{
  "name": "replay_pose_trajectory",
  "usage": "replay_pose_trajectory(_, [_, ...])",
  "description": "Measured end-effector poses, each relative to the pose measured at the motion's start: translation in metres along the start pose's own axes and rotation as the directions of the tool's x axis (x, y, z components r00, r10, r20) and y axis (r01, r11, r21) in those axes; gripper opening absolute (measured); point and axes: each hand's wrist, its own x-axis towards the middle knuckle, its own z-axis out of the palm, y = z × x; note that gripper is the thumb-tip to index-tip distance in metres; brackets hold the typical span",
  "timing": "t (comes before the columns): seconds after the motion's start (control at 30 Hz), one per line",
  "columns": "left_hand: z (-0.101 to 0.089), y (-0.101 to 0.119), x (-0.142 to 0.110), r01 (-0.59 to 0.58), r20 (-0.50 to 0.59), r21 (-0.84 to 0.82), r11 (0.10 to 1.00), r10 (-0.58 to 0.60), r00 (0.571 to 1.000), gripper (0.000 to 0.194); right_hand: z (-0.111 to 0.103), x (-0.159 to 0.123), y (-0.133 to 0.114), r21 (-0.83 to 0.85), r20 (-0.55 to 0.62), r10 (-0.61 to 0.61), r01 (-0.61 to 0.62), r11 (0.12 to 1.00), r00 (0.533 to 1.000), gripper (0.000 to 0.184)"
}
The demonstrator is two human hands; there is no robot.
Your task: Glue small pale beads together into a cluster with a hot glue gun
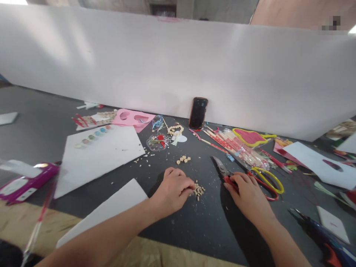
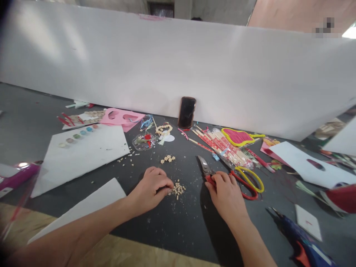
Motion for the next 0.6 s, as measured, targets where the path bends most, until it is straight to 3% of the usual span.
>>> replay_pose_trajectory(0.23, [-0.002, 0.003, 0.0, 0.006, 0.013, 0.003, 1.0, -0.006, 1.0, 0.013, 0.005, 0.0, 0.002, 0.04, -0.045, 0.014, -0.012, 0.999, 0.999, 0.02])
replay_pose_trajectory(0.4, [-0.002, 0.001, 0.0, 0.002, 0.001, -0.01, 1.0, -0.002, 1.0, 0.013, 0.004, 0.003, 0.007, 0.242, -0.152, 0.161, -0.122, 0.963, 0.975, 0.023])
replay_pose_trajectory(0.5, [-0.002, 0.0, -0.001, -0.002, -0.001, -0.012, 1.0, 0.002, 1.0, 0.013, -0.006, 0.004, 0.005, 0.422, -0.164, 0.293, -0.201, 0.884, 0.942, 0.026])
replay_pose_trajectory(0.6, [-0.002, 0.0, -0.001, -0.001, -0.006, -0.015, 1.0, 0.001, 1.0, 0.011, -0.015, 0.003, -0.002, 0.653, -0.068, 0.504, -0.344, 0.675, 0.861, 0.032])
